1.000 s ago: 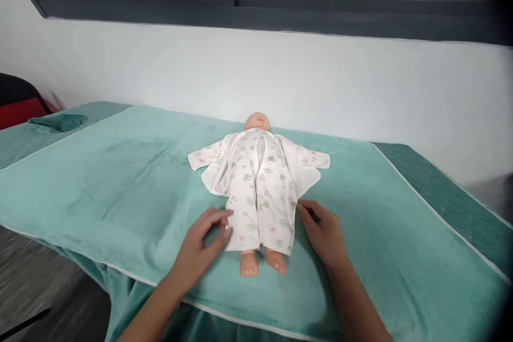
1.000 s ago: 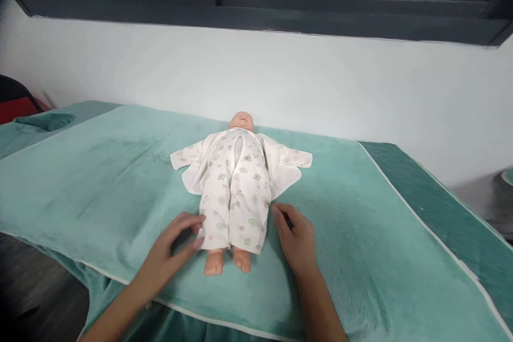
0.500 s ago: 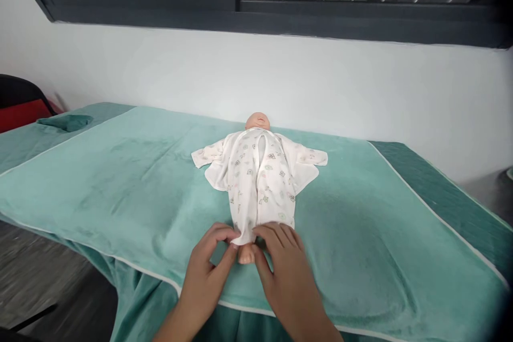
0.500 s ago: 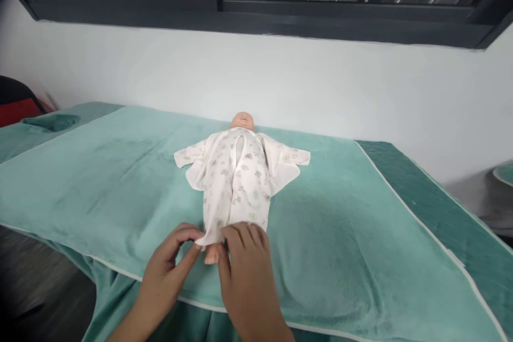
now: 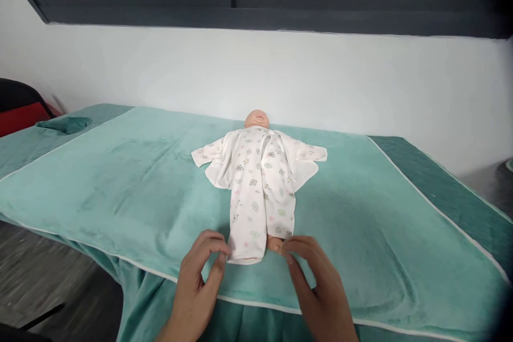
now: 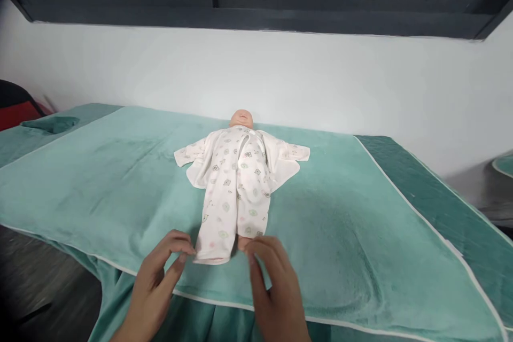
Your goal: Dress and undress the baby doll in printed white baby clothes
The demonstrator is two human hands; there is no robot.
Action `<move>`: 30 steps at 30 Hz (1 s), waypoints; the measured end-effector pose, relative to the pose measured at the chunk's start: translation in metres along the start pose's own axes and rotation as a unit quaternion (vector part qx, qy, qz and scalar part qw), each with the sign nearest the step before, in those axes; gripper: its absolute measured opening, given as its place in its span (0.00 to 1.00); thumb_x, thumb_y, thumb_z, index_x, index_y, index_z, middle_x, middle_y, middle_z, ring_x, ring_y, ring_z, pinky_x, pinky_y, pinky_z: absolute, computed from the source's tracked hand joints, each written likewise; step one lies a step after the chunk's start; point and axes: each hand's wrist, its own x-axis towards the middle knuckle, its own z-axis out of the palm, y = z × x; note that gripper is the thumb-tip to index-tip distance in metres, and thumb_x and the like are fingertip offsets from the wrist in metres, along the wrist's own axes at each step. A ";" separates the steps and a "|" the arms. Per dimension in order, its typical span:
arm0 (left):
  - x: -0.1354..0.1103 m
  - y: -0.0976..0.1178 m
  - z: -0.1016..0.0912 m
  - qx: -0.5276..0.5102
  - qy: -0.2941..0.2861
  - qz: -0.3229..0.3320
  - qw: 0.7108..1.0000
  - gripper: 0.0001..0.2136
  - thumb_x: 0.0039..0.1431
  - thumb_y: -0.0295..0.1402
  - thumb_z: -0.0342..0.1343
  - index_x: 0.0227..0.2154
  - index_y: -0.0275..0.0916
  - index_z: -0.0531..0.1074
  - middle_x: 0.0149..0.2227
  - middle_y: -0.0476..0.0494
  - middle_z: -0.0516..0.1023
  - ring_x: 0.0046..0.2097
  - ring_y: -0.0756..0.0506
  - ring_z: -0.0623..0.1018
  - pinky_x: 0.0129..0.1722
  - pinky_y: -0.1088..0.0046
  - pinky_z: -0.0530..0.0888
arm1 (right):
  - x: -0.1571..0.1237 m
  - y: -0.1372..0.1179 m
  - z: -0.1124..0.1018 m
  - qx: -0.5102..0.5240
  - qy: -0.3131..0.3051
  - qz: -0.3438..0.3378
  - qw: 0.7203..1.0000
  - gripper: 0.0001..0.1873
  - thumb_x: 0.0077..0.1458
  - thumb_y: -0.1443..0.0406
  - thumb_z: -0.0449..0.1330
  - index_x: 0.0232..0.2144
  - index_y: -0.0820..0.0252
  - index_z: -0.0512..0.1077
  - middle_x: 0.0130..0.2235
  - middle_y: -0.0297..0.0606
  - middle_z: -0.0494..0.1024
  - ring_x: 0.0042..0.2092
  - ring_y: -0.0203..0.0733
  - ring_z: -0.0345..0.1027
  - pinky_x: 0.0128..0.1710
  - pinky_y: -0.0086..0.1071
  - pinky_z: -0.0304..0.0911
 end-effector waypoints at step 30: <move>0.019 0.046 0.033 0.027 -0.089 0.122 0.988 0.07 0.56 0.22 0.52 0.31 0.42 0.68 0.45 0.43 0.71 0.53 0.42 0.69 0.51 0.60 0.71 | -0.023 0.028 -0.008 0.089 -0.042 0.086 0.991 0.08 0.65 0.62 0.52 0.34 0.56 0.68 0.32 0.33 0.70 0.34 0.37 0.67 0.35 0.26 0.63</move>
